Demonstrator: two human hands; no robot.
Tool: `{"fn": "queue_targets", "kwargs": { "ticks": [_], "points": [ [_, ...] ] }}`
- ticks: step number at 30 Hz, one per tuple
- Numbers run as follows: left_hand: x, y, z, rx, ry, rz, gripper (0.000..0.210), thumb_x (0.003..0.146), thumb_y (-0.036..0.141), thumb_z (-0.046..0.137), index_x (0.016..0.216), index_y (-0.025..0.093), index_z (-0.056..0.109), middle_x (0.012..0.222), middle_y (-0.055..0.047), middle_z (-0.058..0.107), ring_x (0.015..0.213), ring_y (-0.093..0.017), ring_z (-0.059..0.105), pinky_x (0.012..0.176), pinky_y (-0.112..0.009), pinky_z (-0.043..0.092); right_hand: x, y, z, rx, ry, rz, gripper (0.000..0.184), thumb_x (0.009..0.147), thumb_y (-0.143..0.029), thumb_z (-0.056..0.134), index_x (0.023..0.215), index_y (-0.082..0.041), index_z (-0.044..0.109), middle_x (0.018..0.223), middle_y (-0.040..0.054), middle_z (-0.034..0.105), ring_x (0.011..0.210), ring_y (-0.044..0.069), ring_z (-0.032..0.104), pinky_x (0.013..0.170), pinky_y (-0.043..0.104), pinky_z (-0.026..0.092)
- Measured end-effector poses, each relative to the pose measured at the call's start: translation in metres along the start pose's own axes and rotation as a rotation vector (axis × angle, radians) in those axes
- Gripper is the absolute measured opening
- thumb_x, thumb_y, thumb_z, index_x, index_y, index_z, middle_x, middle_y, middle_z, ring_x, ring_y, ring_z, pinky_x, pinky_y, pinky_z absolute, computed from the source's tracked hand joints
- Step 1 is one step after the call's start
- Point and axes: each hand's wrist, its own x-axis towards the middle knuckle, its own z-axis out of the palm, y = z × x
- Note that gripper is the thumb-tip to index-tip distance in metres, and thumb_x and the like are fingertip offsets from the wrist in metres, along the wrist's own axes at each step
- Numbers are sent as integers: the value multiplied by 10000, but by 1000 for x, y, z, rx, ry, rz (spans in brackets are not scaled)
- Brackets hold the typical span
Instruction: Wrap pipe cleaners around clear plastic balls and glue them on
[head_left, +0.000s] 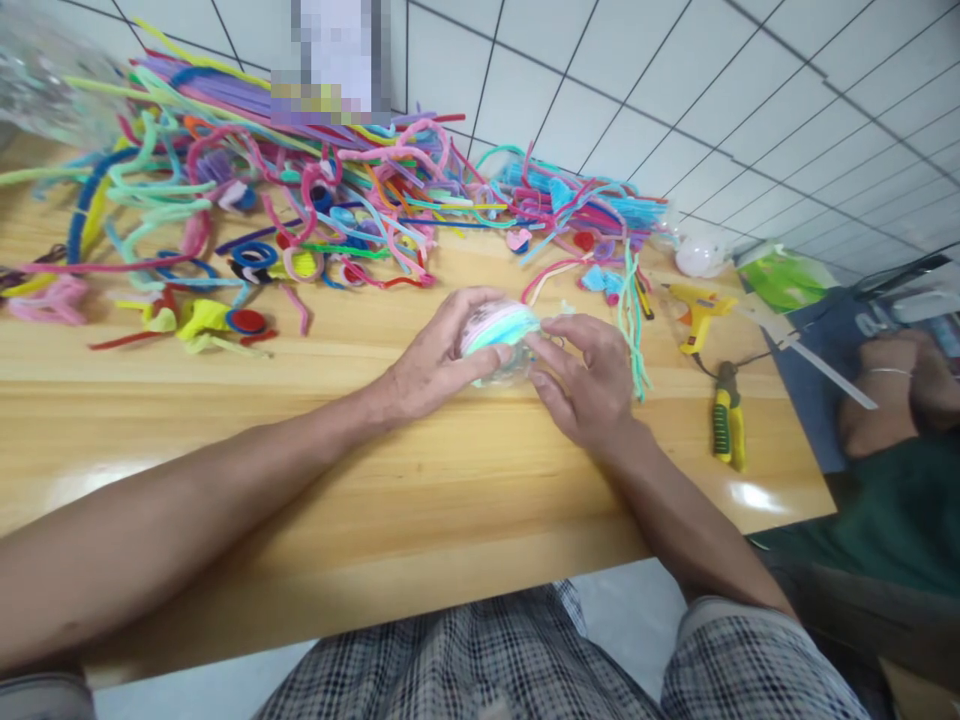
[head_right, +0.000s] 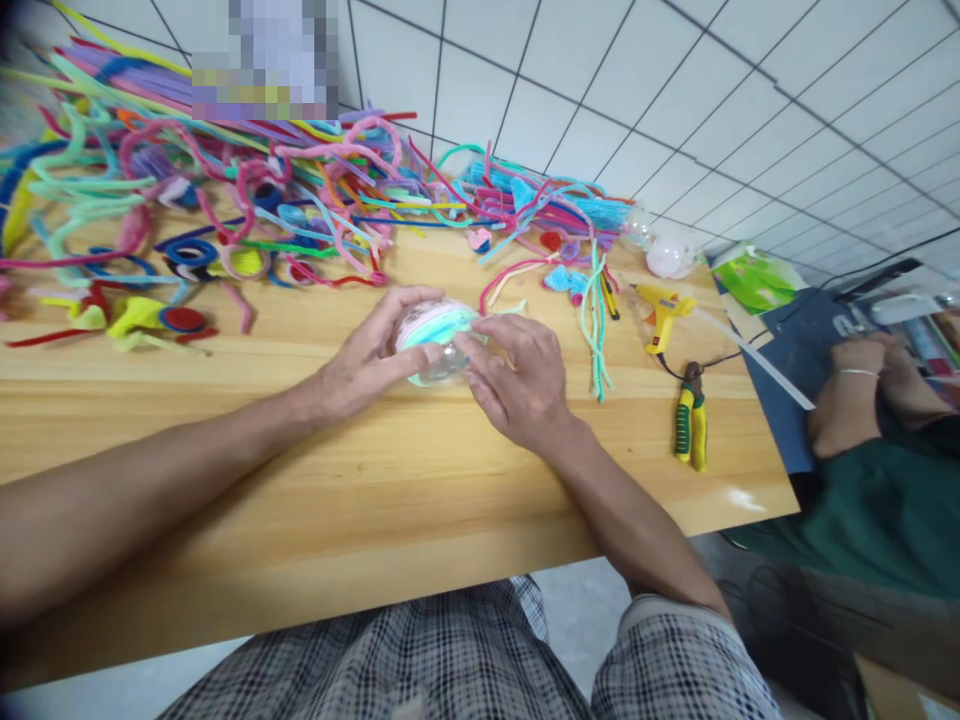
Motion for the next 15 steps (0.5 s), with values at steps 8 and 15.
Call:
{"fn": "queue_targets", "kwargs": {
  "ticks": [8,15],
  "points": [
    [0,3,0,14,-4,-20,594,1021,463,802,1532,254,582,1530,-115,680,1439,-323,673,1279,-490,546,3,-2,4,32,42,-42,513,1147,-298,610,1659,-324,608,1410,130,808,1307,341,780,1126,579,648],
    [1,1,-1,40,-11,14,575,1027,432,796,1536,253,600,1547,-112,689,1462,-325,666,1303,-484,532,1,-4,4,72,3,-22,527,1142,-321,634,1667,-313,595,1447,133,807,1354,351,771,1154,586,634]
  ]
}}
